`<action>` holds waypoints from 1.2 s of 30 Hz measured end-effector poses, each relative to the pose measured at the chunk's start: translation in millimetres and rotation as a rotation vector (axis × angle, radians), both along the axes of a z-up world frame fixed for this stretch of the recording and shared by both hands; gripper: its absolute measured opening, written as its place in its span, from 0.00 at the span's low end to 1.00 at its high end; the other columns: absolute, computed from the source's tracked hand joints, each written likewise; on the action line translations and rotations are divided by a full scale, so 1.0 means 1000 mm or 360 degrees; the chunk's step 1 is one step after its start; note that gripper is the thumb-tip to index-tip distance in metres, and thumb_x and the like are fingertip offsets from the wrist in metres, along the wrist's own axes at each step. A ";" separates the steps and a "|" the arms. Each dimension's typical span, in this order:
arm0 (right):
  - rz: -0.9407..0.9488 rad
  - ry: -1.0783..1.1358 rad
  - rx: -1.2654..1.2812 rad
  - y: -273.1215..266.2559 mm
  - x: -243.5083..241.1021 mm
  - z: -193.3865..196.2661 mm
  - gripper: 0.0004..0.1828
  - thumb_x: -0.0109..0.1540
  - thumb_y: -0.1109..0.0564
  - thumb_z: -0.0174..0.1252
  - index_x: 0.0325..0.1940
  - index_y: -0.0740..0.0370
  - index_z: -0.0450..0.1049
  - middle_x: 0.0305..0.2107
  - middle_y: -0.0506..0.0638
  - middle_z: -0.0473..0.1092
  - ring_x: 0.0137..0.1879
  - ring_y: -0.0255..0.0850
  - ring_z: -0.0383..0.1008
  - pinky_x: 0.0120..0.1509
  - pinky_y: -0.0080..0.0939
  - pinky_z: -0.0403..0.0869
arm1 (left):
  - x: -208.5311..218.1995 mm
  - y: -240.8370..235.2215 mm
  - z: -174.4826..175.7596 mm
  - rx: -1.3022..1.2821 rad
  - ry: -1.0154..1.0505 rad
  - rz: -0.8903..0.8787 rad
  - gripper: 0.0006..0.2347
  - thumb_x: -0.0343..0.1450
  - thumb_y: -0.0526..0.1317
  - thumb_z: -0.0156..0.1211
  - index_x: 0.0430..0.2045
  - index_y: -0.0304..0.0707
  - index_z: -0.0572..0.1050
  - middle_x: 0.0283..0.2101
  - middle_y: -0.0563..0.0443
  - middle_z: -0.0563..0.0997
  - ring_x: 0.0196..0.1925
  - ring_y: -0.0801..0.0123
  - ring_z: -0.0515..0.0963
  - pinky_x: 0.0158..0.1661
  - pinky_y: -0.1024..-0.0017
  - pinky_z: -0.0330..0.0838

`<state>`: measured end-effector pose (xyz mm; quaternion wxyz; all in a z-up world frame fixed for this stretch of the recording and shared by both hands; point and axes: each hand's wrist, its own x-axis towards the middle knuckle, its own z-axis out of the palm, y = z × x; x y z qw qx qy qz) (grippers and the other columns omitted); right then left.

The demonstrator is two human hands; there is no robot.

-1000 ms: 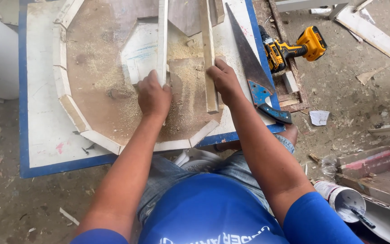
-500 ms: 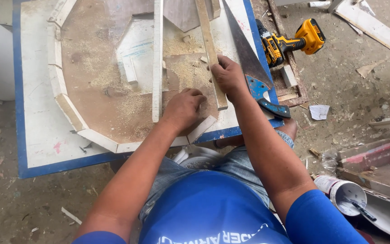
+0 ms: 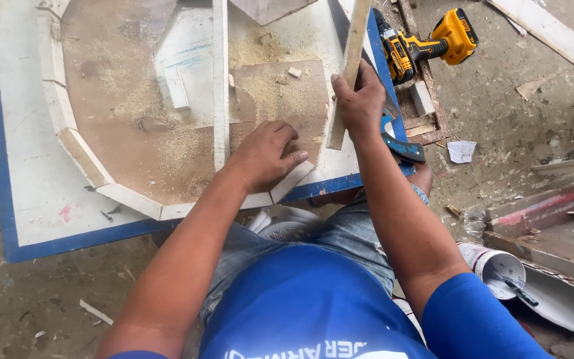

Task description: Using a hand saw to cut small strips of material and fitting them into a template on a workbench.

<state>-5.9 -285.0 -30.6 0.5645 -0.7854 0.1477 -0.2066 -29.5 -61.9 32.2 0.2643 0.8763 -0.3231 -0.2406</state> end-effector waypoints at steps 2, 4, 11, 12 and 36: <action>-0.0132 0.0124 -0.0079 0.004 0.000 0.004 0.09 0.62 0.54 0.64 0.33 0.55 0.70 0.22 0.42 0.66 0.27 0.32 0.66 0.29 0.35 0.76 | 0.000 0.002 0.001 -0.0030 0.0030 0.0017 0.21 0.75 0.54 0.51 0.55 0.38 0.71 0.58 0.46 0.73 0.59 0.56 0.71 0.58 0.58 0.66; -0.0238 0.0559 -0.0280 0.007 -0.001 0.005 0.10 0.65 0.48 0.58 0.34 0.50 0.68 0.24 0.42 0.66 0.30 0.33 0.64 0.33 0.41 0.70 | 0.002 0.003 -0.003 -0.0037 0.0101 0.0033 0.18 0.76 0.50 0.48 0.52 0.37 0.72 0.57 0.48 0.74 0.58 0.60 0.72 0.59 0.59 0.67; -0.0357 0.0794 -0.0326 0.001 0.013 -0.050 0.35 0.57 0.38 0.67 0.66 0.44 0.68 0.50 0.54 0.76 0.59 0.54 0.77 0.65 0.59 0.75 | 0.009 0.007 -0.043 -0.0258 -0.0192 0.0030 0.18 0.79 0.52 0.42 0.46 0.37 0.76 0.50 0.40 0.79 0.59 0.51 0.77 0.63 0.60 0.68; -0.0359 0.0795 -0.0299 0.000 0.013 -0.051 0.34 0.57 0.39 0.67 0.65 0.44 0.66 0.52 0.54 0.75 0.61 0.54 0.76 0.67 0.59 0.74 | 0.008 0.006 -0.041 -0.0224 -0.0188 0.0037 0.19 0.78 0.53 0.43 0.47 0.37 0.75 0.52 0.41 0.78 0.60 0.52 0.76 0.63 0.61 0.67; 0.0025 0.0501 0.0177 -0.006 0.004 -0.030 0.35 0.57 0.57 0.58 0.69 0.49 0.63 0.51 0.58 0.75 0.55 0.52 0.78 0.51 0.57 0.79 | 0.000 -0.001 -0.025 -0.0084 -0.0106 0.0167 0.28 0.66 0.61 0.65 0.49 0.36 0.76 0.54 0.43 0.77 0.66 0.54 0.72 0.66 0.62 0.66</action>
